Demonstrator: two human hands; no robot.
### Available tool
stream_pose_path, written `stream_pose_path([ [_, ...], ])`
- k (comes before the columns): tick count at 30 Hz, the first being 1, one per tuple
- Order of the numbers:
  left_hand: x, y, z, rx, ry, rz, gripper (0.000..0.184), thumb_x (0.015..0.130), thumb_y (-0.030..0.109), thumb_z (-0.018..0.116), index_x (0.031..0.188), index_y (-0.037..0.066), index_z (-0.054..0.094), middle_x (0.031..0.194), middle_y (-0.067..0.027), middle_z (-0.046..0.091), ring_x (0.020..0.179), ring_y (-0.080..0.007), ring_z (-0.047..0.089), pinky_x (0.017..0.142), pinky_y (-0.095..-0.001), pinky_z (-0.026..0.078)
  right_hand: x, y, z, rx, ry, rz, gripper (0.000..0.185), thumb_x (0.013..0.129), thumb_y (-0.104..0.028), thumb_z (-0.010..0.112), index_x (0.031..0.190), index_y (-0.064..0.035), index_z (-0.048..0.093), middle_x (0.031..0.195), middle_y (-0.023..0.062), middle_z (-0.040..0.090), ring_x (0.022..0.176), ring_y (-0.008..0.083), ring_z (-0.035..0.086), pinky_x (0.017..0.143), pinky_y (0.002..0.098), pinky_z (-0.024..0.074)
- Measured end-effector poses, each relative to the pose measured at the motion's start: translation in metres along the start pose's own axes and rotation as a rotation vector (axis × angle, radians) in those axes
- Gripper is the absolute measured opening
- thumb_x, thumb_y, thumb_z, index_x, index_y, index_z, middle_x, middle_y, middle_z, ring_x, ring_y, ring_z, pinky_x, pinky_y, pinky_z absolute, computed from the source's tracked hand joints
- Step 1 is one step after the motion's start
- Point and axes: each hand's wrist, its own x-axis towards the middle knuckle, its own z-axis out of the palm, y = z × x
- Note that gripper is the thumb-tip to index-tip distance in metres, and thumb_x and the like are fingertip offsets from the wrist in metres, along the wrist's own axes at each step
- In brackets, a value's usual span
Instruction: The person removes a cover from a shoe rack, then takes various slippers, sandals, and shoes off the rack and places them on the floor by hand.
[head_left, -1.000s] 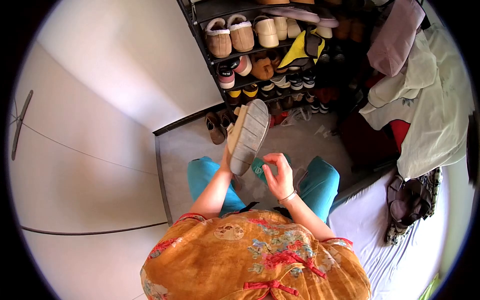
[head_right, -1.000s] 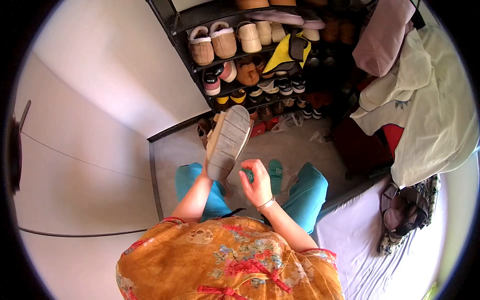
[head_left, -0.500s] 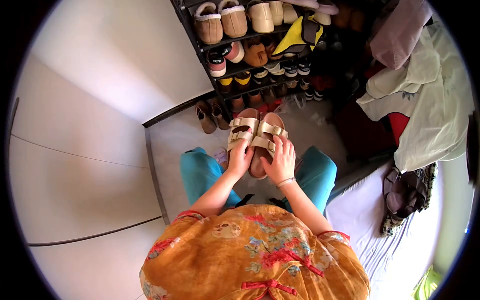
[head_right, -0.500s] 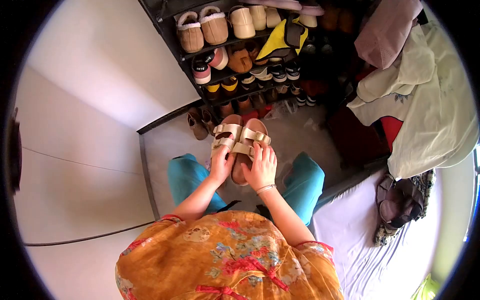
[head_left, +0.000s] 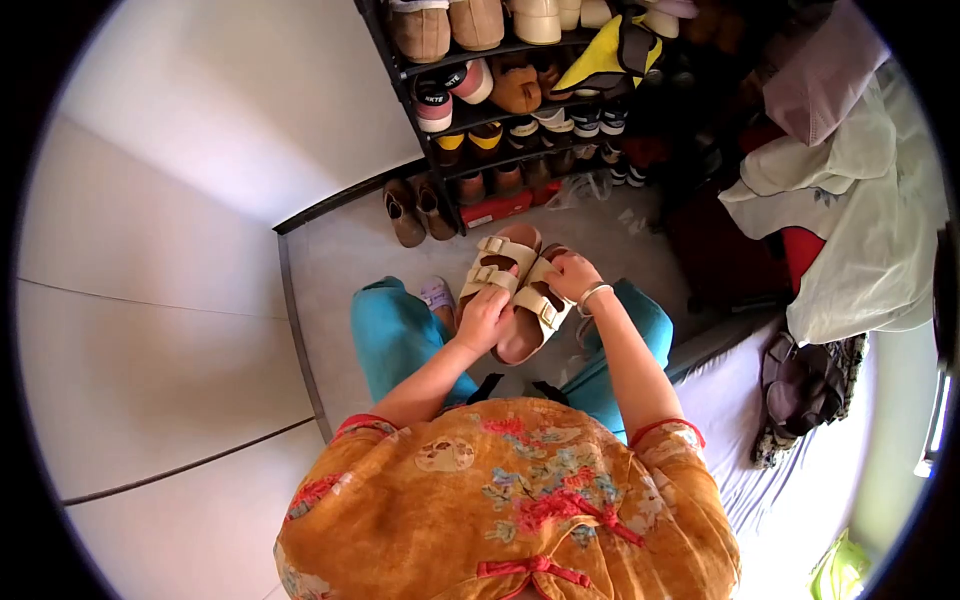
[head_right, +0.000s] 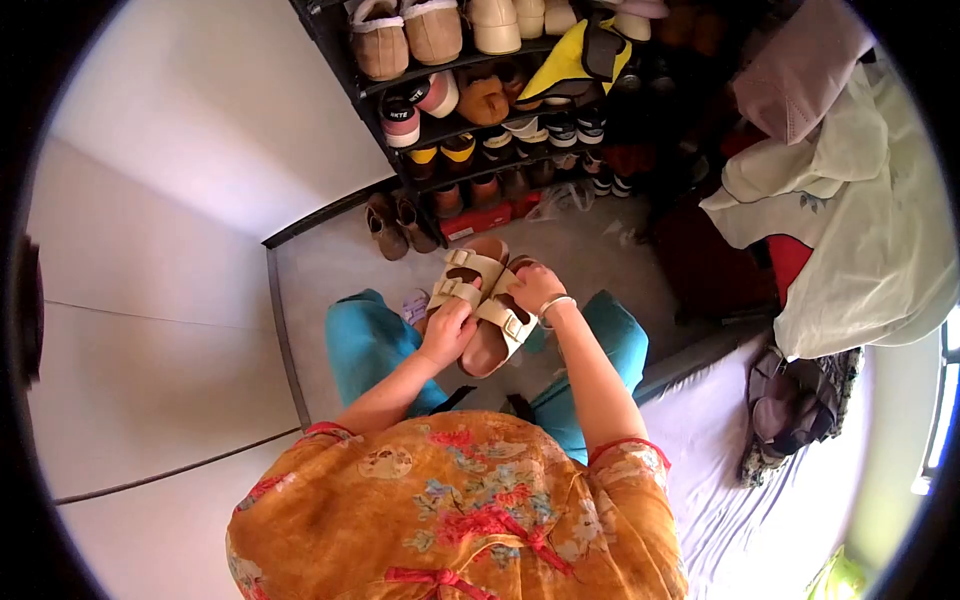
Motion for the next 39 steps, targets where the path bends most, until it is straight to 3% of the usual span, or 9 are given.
stream_pose_path([
  [4, 0.004, 0.004, -0.004, 0.055, -0.017, 0.056, 0.019, 0.069, -0.004, 0.057, 0.087, 0.0, 0.051, 0.128, -0.0188, 0.051, 0.097, -0.0375, 0.054, 0.078, -0.0403, 0.046, -0.013, -0.002, -0.004, 0.136, -0.175, -0.062, 0.065, 0.069, -0.045, 0.071, 0.118, -0.004, 0.054, 0.101, 0.0235, 0.062, 0.095, 0.0372, 0.06, 0.083, 0.0396, 0.0472],
  [7, 0.007, 0.001, -0.003, 0.099, -0.001, 0.142, 0.02, 0.07, 0.0, 0.058, 0.088, 0.0, 0.051, 0.134, -0.0167, 0.046, 0.112, -0.0367, 0.05, 0.087, -0.042, 0.043, -0.032, -0.011, 0.018, 0.024, 0.035, -0.252, 0.104, 0.06, -0.029, 0.079, 0.144, -0.0122, 0.021, 0.123, 0.0289, 0.044, 0.114, 0.0436, 0.044, 0.096, 0.0451, 0.0393],
  [11, 0.016, 0.009, -0.008, 0.233, -0.043, 0.174, 0.017, 0.073, 0.006, 0.059, 0.088, 0.001, 0.051, 0.138, -0.0147, 0.043, 0.123, -0.0335, 0.043, 0.093, -0.0442, 0.038, -0.034, -0.025, 0.032, 0.028, 0.309, -0.184, 0.094, 0.059, -0.014, 0.072, 0.141, -0.015, 0.027, 0.104, 0.0207, 0.049, 0.1, 0.0407, 0.047, 0.093, 0.0456, 0.0406],
  [23, 0.037, 0.009, -0.011, 0.185, -0.048, 0.123, 0.023, 0.074, 0.009, 0.063, 0.092, 0.001, 0.05, 0.137, -0.0175, 0.043, 0.127, -0.0358, 0.039, 0.098, -0.0464, 0.036, -0.012, -0.036, 0.018, 0.018, 0.45, -0.192, 0.068, 0.061, 0.0, 0.059, 0.126, -0.0143, 0.045, 0.107, 0.0206, 0.05, 0.102, 0.0416, 0.047, 0.089, 0.0473, 0.0416],
  [26, 0.034, -0.012, -0.009, -0.149, 0.197, -0.081, 0.027, 0.075, 0.014, 0.069, 0.087, 0.003, 0.046, 0.13, -0.0221, 0.048, 0.111, -0.0397, 0.05, 0.088, -0.0423, 0.042, -0.004, -0.015, 0.014, -0.006, 0.405, -0.222, 0.067, 0.06, 0.002, 0.057, 0.125, -0.0137, 0.046, 0.106, 0.0203, 0.049, 0.104, 0.0428, 0.045, 0.092, 0.0468, 0.0407],
  [29, 0.026, -0.033, -0.024, -0.234, 0.131, -0.307, 0.023, 0.077, 0.009, 0.066, 0.085, 0.004, 0.046, 0.128, -0.0222, 0.051, 0.105, -0.0364, 0.053, 0.079, -0.0382, 0.044, 0.003, 0.001, 0.002, -0.047, 0.383, -0.159, 0.068, 0.06, 0.003, 0.061, 0.123, -0.0157, 0.047, 0.108, 0.0193, 0.048, 0.107, 0.0416, 0.044, 0.095, 0.0455, 0.0398],
  [30, 0.029, -0.042, -0.026, -0.201, 0.314, -0.128, 0.023, 0.074, 0.007, 0.069, 0.081, 0.005, 0.047, 0.106, -0.0184, 0.06, 0.073, -0.0331, 0.05, 0.064, -0.0394, 0.042, 0.006, 0.009, -0.002, -0.058, 0.385, -0.144, 0.068, 0.06, 0.003, 0.062, 0.123, -0.0164, 0.047, 0.109, 0.0192, 0.048, 0.107, 0.0416, 0.044, 0.095, 0.0452, 0.0397],
  [35, 0.034, -0.079, -0.072, -0.063, 0.32, -0.051, 0.024, 0.072, 0.005, 0.069, 0.082, 0.004, 0.046, 0.132, -0.0195, 0.049, 0.121, -0.0425, 0.043, 0.094, -0.0413, 0.039, 0.032, 0.049, -0.017, -0.3, 0.375, -0.013, 0.063, 0.064, 0.0, 0.065, 0.122, -0.0175, 0.047, 0.113, 0.0178, 0.047, 0.11, 0.0399, 0.044, 0.094, 0.0457, 0.0408],
  [39, 0.038, -0.084, -0.08, -0.172, 0.472, -0.09, 0.022, 0.074, 0.002, 0.067, 0.077, 0.004, 0.045, 0.131, -0.0234, 0.049, 0.124, -0.0425, 0.042, 0.099, -0.0423, 0.035, 0.046, 0.079, -0.01, -0.395, 0.314, 0.127, 0.065, 0.065, -0.001, 0.067, 0.123, -0.0194, 0.044, 0.113, 0.0171, 0.047, 0.111, 0.0383, 0.045, 0.093, 0.0457, 0.0415],
])
